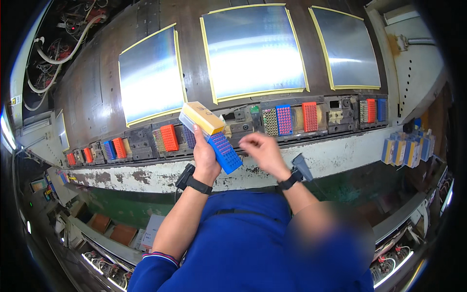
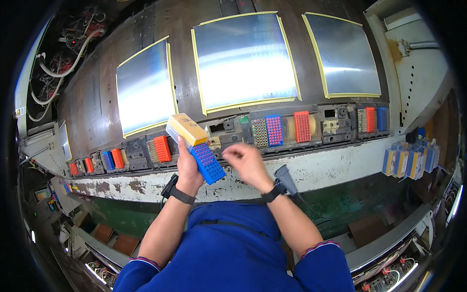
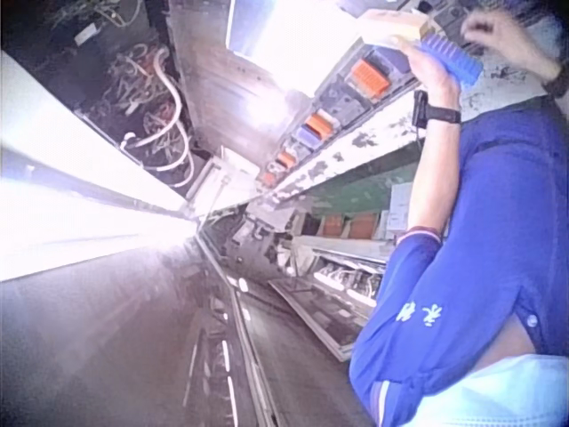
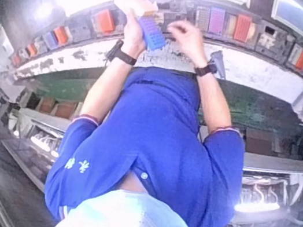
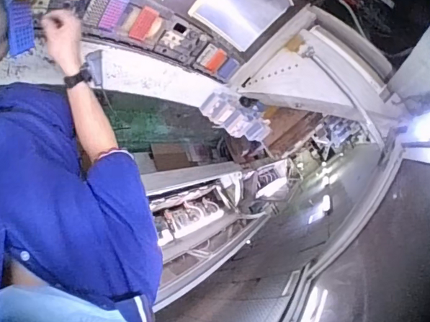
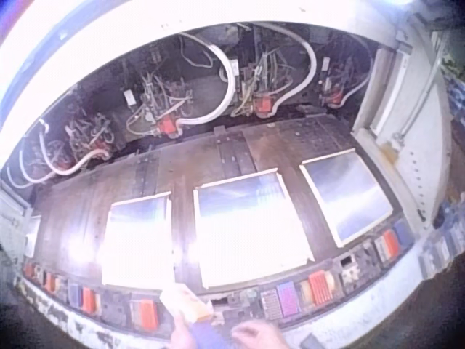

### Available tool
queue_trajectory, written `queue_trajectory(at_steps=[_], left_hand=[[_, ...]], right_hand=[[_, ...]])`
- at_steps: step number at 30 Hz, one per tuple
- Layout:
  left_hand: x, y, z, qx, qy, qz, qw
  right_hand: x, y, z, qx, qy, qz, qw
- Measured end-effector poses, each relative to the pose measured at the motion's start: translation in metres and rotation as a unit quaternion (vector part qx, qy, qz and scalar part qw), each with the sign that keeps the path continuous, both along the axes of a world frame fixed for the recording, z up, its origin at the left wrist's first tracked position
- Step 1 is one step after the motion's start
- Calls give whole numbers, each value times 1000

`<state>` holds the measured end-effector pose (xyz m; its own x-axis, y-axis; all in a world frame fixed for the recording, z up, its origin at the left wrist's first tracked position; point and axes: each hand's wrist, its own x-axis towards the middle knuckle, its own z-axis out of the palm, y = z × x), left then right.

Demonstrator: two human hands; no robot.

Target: The person sorts electronic components into specified sorting trays by hand, following instructions from a document and a machine interface.

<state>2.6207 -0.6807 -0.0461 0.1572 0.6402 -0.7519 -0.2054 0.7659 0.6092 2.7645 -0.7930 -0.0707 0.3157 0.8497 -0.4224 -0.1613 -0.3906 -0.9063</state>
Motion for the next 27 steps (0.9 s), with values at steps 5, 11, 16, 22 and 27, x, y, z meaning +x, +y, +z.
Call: queue_trajectory(at_steps=[5,11,16,22,27], left_hand=[[6,-19,4,11,9,-8,1000],[2,-36,0,7,25,-15,1000],[-10,-38,3,-18,16,-22,999],[-26,-29,-3,-33,13,-31,999],[-30,-14,-9,-45,-3,-33,998]], right_hand=[[-31,-17,10,3,113,-63,992],[-21,-28,9,21,161,-112,980],[40,-21,-63,-74,-45,-186,979],[70,4,-97,-61,-264,-191,943],[68,5,-104,-48,-346,-149,925]])
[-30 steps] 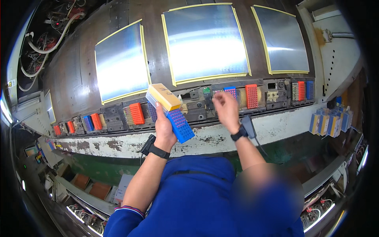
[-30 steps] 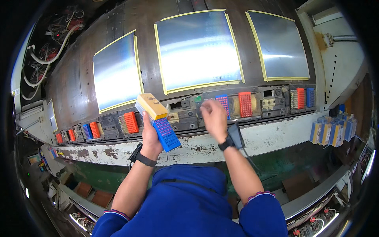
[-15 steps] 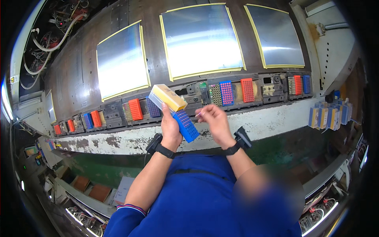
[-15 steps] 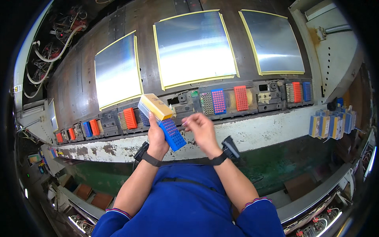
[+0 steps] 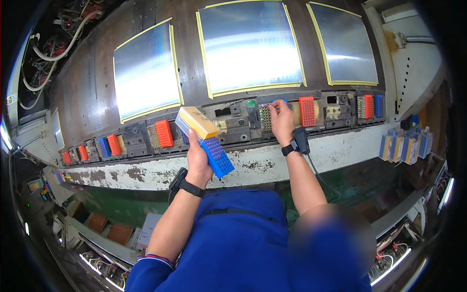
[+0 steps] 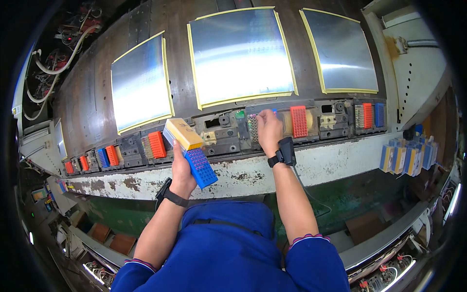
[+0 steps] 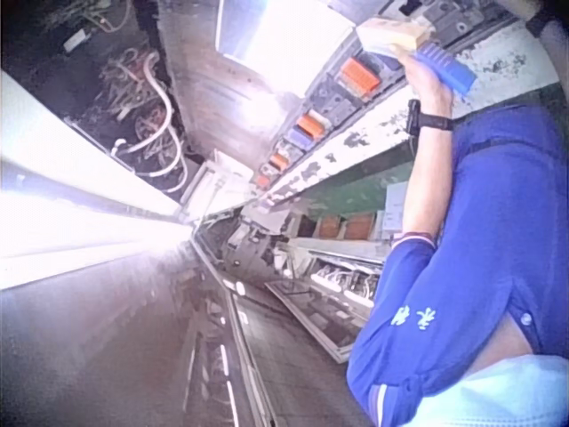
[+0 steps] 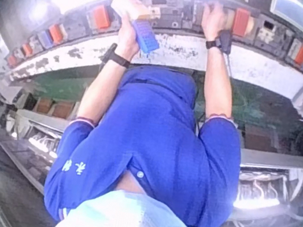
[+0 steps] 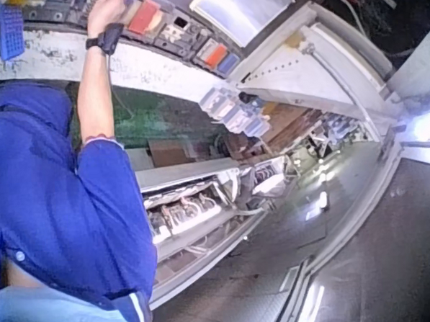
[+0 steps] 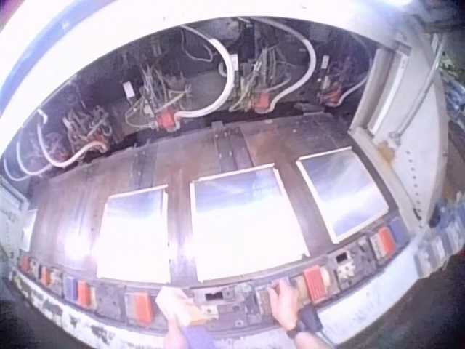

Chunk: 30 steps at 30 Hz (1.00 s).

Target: The person sorts electronic components into specified sorting trays by hand, following instructions from a document and a machine interface.

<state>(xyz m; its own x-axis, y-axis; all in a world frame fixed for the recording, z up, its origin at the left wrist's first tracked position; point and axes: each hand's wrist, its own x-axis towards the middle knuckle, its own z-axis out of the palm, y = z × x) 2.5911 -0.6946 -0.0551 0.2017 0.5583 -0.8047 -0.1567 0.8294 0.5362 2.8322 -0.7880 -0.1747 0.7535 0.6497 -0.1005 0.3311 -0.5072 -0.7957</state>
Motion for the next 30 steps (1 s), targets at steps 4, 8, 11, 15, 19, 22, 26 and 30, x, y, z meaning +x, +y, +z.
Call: queue_trajectory(at_steps=[4,8,11,15,19,22,26,30], left_hand=[[2,14,-6,-14,11,-12,1000],[9,26,-5,-6,9,-7,1000],[14,30,-2,-2,6,4,1000],[17,27,0,-5,4,5,1000],[23,15,7,18,7,-4,1000],[32,2,3,54,13,29,998],[42,-14,4,76,29,33,996],[43,-25,6,85,15,14,996]], right_hand=[[-3,1,-2,-26,-130,79,988],[-2,4,0,-2,-120,80,990],[1,2,-3,-7,-184,112,976],[-3,6,26,-20,-41,76,996],[-52,-4,95,13,295,94,951],[-85,-12,118,56,412,129,900],[-93,-27,119,101,522,64,844],[-85,-36,116,89,460,96,878]])
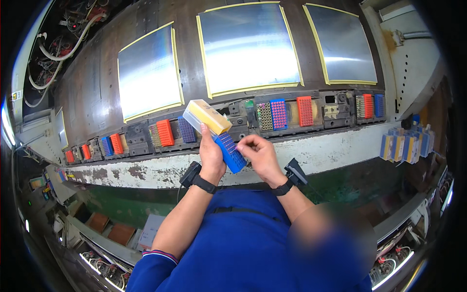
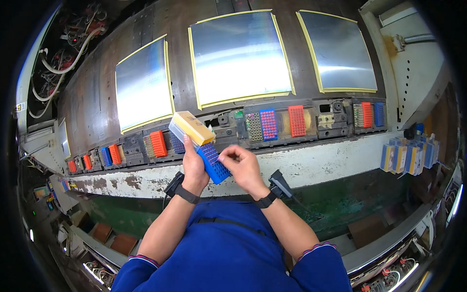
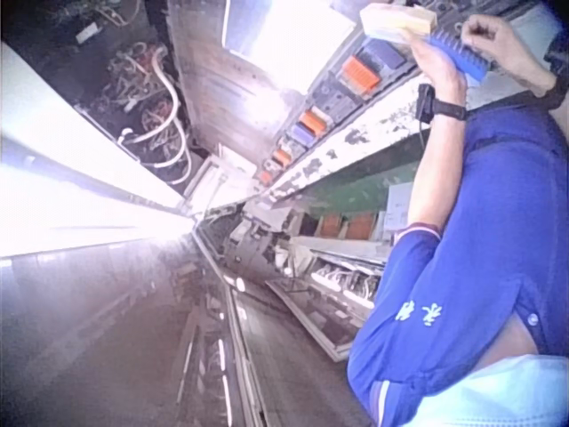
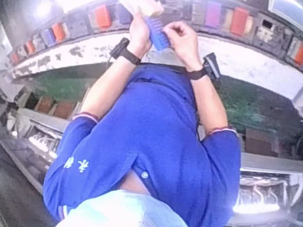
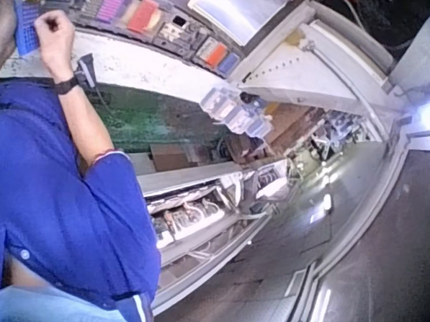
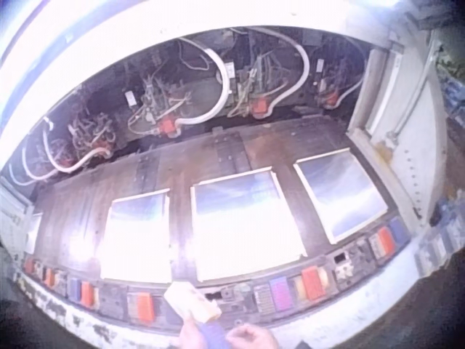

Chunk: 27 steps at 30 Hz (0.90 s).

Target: The person sorts electronic components into specified sorting trays by hand, following instructions from a document and a machine interface.

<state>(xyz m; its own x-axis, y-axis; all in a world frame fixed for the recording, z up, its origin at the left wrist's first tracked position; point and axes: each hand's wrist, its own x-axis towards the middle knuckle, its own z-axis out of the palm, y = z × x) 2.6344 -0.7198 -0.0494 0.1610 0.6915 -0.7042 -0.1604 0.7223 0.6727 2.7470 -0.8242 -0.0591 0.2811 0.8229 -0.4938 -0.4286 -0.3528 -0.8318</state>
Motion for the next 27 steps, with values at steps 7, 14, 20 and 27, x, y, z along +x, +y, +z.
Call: queue_trajectory(at_steps=[7,14,20,27], left_hand=[[-20,0,6,-60,-7,-10,998],[-36,10,-5,-70,-13,-7,997],[-24,24,-2,-80,5,5,997],[-21,39,-3,-85,9,13,996]], right_hand=[[77,10,-93,-137,-300,-80,941],[86,27,-112,-96,-363,-119,919],[82,24,-119,-90,-462,-73,879],[81,29,-111,-63,-542,-1,838]])
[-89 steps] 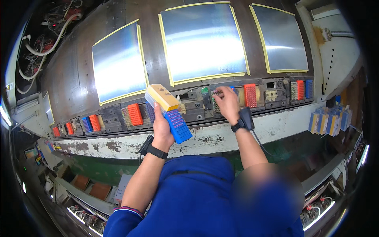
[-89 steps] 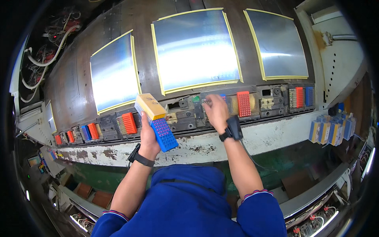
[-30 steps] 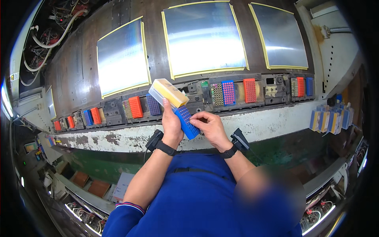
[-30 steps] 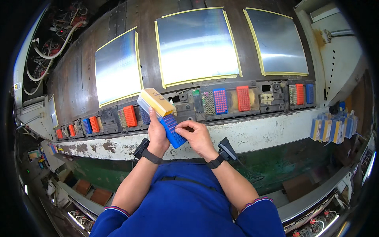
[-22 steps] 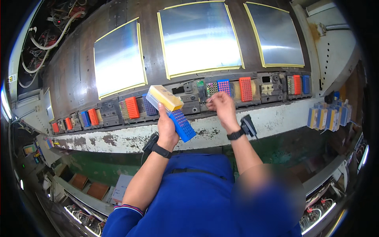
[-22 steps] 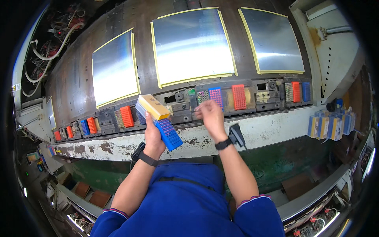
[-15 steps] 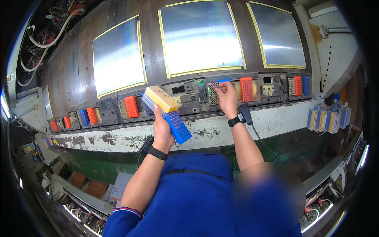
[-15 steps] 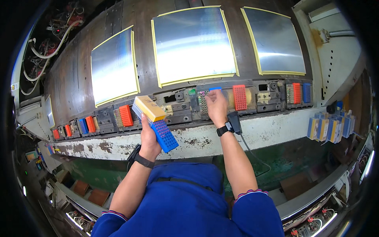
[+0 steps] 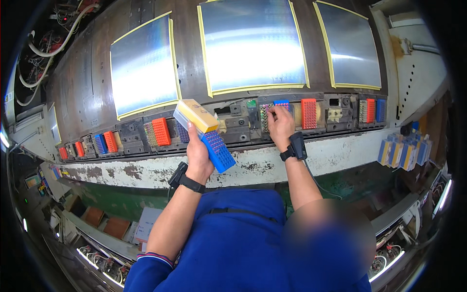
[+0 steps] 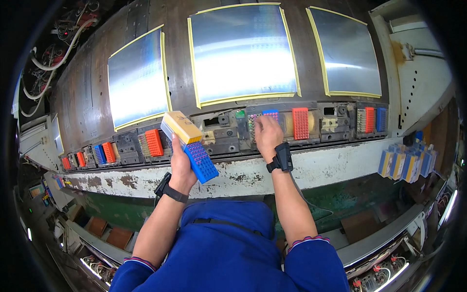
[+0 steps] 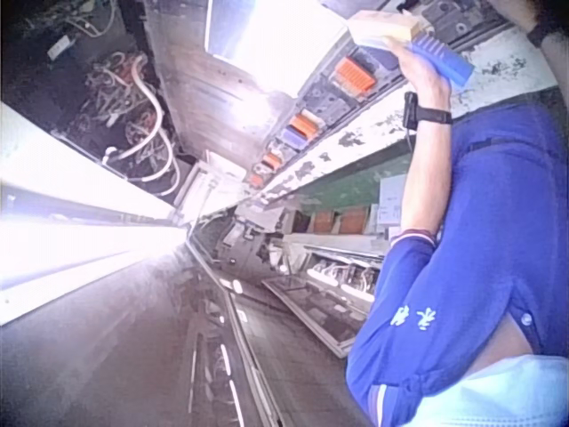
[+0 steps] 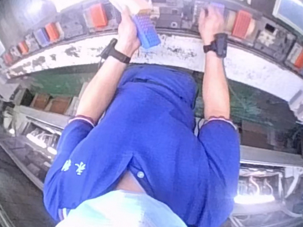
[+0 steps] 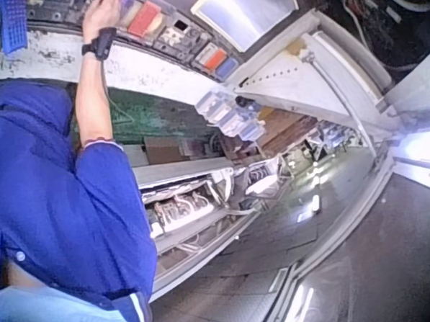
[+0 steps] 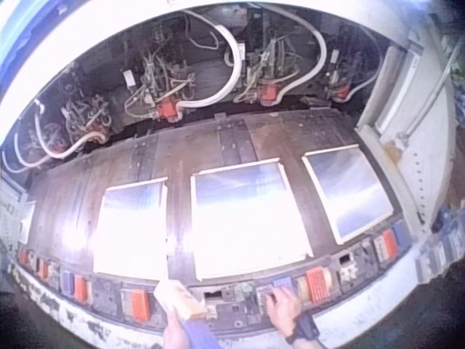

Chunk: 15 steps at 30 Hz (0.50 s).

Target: The person sorts electronic components into specified sorting trays by hand, following instructions from a document and a machine interface.

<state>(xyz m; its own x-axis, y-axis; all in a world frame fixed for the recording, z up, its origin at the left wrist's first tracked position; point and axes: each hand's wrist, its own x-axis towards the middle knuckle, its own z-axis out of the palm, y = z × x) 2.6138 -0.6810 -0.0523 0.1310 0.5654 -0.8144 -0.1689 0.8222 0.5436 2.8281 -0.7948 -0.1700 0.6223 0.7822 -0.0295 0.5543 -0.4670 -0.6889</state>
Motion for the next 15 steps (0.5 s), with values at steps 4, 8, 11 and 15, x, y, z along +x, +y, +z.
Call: queue_trajectory(at_steps=[4,8,11,15], left_hand=[[0,5,5,5,-6,-5,1000],[-3,3,4,18,-12,-10,1000],[1,-6,8,42,9,6,999],[5,-22,-2,91,0,24,996]], right_hand=[[2,6,8,-10,-53,33,998],[3,4,19,-2,36,22,999],[-31,-1,78,36,278,-22,960],[-82,-13,117,32,523,51,850]])
